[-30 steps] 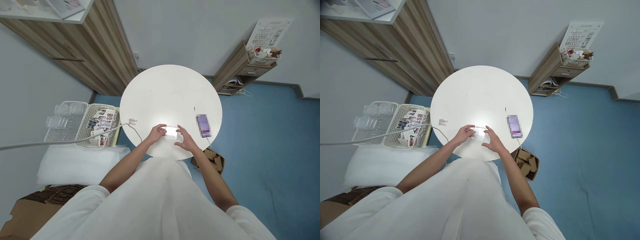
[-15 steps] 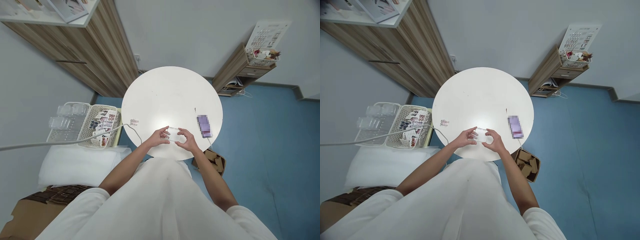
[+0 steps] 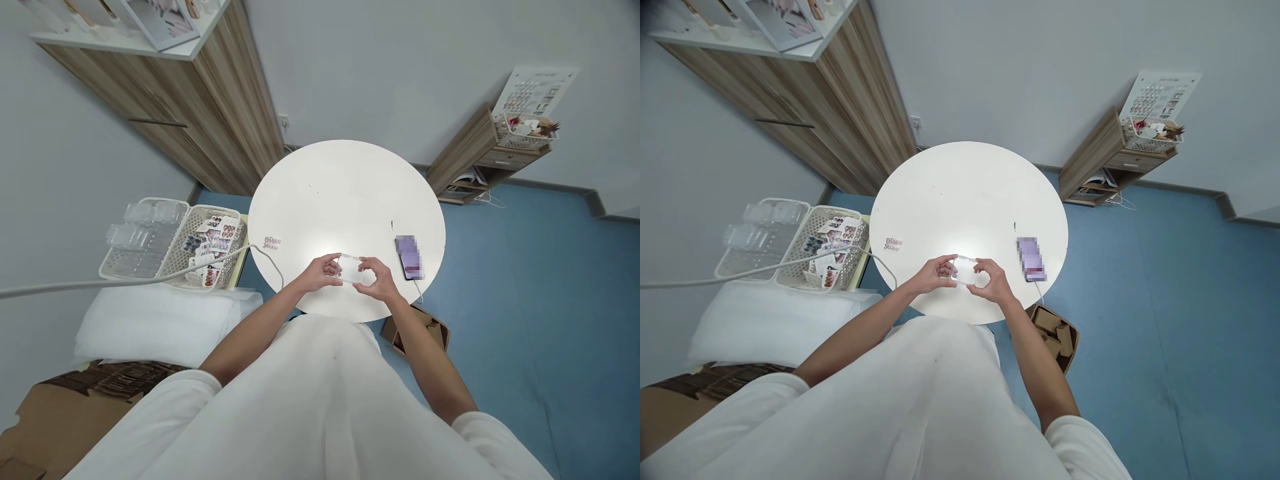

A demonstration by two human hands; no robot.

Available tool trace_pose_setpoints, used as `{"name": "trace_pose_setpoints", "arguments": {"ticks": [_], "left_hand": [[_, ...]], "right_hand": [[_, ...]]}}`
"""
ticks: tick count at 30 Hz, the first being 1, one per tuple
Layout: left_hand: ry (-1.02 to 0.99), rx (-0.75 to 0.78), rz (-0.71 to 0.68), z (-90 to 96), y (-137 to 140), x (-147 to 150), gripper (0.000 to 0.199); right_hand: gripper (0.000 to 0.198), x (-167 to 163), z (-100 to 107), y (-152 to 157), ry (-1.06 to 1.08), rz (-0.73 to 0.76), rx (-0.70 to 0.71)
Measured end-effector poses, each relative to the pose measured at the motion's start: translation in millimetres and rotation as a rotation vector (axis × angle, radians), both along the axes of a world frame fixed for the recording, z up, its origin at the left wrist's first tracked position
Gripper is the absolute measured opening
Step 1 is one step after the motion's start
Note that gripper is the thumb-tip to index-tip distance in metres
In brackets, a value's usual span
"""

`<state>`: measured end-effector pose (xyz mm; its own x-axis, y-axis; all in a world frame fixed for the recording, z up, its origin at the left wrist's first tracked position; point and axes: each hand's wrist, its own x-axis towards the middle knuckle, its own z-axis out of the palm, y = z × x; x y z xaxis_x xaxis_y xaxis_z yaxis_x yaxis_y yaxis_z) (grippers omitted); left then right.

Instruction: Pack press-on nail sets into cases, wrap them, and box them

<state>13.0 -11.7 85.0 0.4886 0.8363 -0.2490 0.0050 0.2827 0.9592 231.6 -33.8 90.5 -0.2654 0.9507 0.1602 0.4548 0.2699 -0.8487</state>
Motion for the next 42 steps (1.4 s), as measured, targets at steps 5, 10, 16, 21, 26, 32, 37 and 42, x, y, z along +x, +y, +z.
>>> {"name": "trace_pose_setpoints", "arguments": {"ticks": [5,10,16,21,26,32,37,42], "left_hand": [[-0.022,-0.020,0.013,1.1,-3,4,0.079],[-0.032,-0.027,0.035,-1.0,-6,6,0.079],[-0.040,-0.011,0.041,-6.1,-8,7,0.080],[-0.063,0.000,0.052,-10.6,-7,7,0.079],[0.013,0.021,0.039,-15.5,-9,5,0.079],[0.009,-0.008,0.042,-17.5,-22,4,0.081],[-0.033,-0.007,0.082,-18.4,-26,6,0.081],[-0.033,-0.011,0.131,-18.4,-26,4,0.083]], "right_hand": [[0.035,5,2,2,-0.014,0.003,-0.002],[0.037,7,0,3,-0.011,0.018,-0.007],[0.038,7,-1,4,0.046,-0.011,-0.034],[0.036,10,5,17,0.135,0.034,-0.122],[0.026,12,14,34,0.174,-0.013,-0.383],[0.050,-3,14,47,0.155,-0.174,-0.509],[0.053,-19,4,48,0.282,-0.287,-0.623],[0.045,-23,-2,27,0.333,-0.381,-0.634]]}}
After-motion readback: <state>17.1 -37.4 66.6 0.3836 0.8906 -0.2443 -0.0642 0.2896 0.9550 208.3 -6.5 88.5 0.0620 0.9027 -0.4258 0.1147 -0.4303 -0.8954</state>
